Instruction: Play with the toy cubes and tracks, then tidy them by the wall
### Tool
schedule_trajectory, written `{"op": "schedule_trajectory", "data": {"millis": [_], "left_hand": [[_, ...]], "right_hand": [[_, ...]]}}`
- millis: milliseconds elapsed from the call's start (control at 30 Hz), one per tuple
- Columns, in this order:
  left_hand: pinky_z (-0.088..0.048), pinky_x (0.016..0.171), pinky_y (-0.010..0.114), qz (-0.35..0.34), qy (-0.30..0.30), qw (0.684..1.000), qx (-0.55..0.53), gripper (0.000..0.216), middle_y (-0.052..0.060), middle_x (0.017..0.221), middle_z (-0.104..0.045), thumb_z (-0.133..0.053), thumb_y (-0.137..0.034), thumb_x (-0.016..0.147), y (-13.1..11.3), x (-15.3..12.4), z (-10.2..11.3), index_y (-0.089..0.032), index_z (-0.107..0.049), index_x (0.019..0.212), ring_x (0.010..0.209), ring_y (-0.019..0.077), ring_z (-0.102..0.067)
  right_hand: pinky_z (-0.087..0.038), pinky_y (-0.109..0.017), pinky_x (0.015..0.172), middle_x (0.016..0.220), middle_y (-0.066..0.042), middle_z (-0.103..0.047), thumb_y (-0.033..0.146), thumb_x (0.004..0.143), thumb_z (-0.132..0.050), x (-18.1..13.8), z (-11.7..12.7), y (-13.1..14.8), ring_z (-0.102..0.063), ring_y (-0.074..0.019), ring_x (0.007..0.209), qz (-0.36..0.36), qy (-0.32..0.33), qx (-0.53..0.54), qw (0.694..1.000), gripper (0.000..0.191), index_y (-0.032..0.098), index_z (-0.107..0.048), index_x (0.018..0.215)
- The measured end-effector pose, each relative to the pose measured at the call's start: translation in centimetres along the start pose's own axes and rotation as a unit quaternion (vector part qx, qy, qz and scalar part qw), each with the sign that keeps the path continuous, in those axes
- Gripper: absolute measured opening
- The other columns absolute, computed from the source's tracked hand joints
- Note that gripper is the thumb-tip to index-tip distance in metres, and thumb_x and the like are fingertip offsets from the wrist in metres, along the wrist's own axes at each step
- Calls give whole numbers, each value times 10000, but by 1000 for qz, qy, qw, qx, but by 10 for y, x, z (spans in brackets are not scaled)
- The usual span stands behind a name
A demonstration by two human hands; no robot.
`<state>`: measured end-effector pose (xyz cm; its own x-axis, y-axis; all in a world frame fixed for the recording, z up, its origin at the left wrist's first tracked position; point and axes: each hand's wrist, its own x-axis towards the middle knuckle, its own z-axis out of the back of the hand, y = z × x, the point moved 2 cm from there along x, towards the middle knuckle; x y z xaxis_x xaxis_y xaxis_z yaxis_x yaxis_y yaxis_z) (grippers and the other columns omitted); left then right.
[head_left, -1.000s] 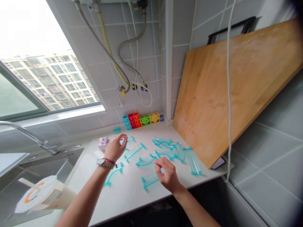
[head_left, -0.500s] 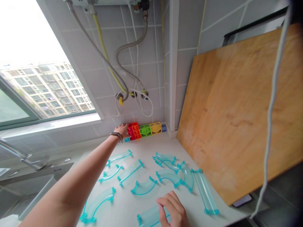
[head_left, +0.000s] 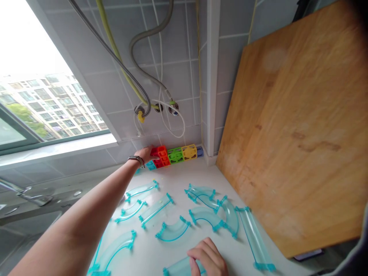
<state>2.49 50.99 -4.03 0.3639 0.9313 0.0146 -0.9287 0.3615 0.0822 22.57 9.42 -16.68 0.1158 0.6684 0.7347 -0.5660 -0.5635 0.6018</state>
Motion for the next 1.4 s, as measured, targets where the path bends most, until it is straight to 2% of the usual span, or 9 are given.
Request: {"op": "schedule_trajectory", "data": {"millis": [300,567,800,967,1067,1167,1233,1300,1400], "left_hand": [[-533,758,398,40,2,999,32,752,174,1080,-761,-568,-845,714,-3,-4,11,-232,-695,1129,966,370,-717],[-536,787,426,69,5,997,41,754,191,1061,-769,-664,-820,631,-1,-24,41,-216,-735,1076,965,387,-720],[-527,720,375,95,-32,995,-23,714,155,1015,-779,-676,-792,634,0,-84,79,-220,-752,1055,911,359,-725],[-513,684,302,91,-105,979,-151,604,69,974,-787,-612,-754,762,-20,-168,92,-236,-740,1045,883,265,-720],[-548,700,315,80,-179,895,-400,589,53,880,-795,-706,-717,728,-47,-236,74,-206,-720,1021,827,258,-728],[-593,805,364,87,-166,760,-622,587,89,1003,-809,-713,-685,761,-85,-301,35,-187,-702,1071,936,289,-752],[-601,877,409,91,-147,684,-708,601,103,1066,-802,-704,-667,789,-110,-338,8,-189,-688,1153,995,307,-753],[-598,919,429,92,-135,648,-744,575,113,1116,-790,-705,-641,812,-129,-367,-13,-197,-688,1178,1024,311,-749],[-588,948,444,107,-144,628,-757,535,130,1148,-775,-651,-626,869,-140,-396,-29,-183,-685,1166,1064,316,-737]], "right_hand": [[-501,-287,576,709,-32,-606,44,869,-516,5,7,0,-578,-191,650,3,53,-1,999,208,200,-633,941],[-533,-305,623,771,-41,-633,41,889,-508,6,12,1,-605,-201,712,-16,87,6,996,225,195,-631,999],[-540,-338,704,830,-54,-647,99,956,-484,8,19,12,-614,-215,787,-47,86,24,995,194,199,-642,1004],[-547,-383,858,964,-81,-685,195,988,-516,44,34,15,-642,-232,958,-69,82,40,993,180,204,-693,1019],[-538,-391,914,1178,-120,-673,346,963,-611,88,44,20,-630,-261,1114,-134,88,87,983,262,203,-692,1167],[-550,-393,919,1321,-121,-647,509,919,-654,120,42,37,-641,-277,1160,-246,111,208,940,496,230,-616,1327],[-570,-397,888,1270,-102,-688,573,918,-628,125,32,56,-674,-285,1112,-299,148,292,897,516,239,-616,1312],[-586,-385,843,1152,-75,-737,583,915,-627,119,20,76,-706,-282,1022,-320,163,333,872,457,241,-647,1217],[-593,-356,796,1044,-43,-758,553,899,-660,101,3,97,-719,-262,918,-323,156,333,872,362,245,-665,1090]]}}
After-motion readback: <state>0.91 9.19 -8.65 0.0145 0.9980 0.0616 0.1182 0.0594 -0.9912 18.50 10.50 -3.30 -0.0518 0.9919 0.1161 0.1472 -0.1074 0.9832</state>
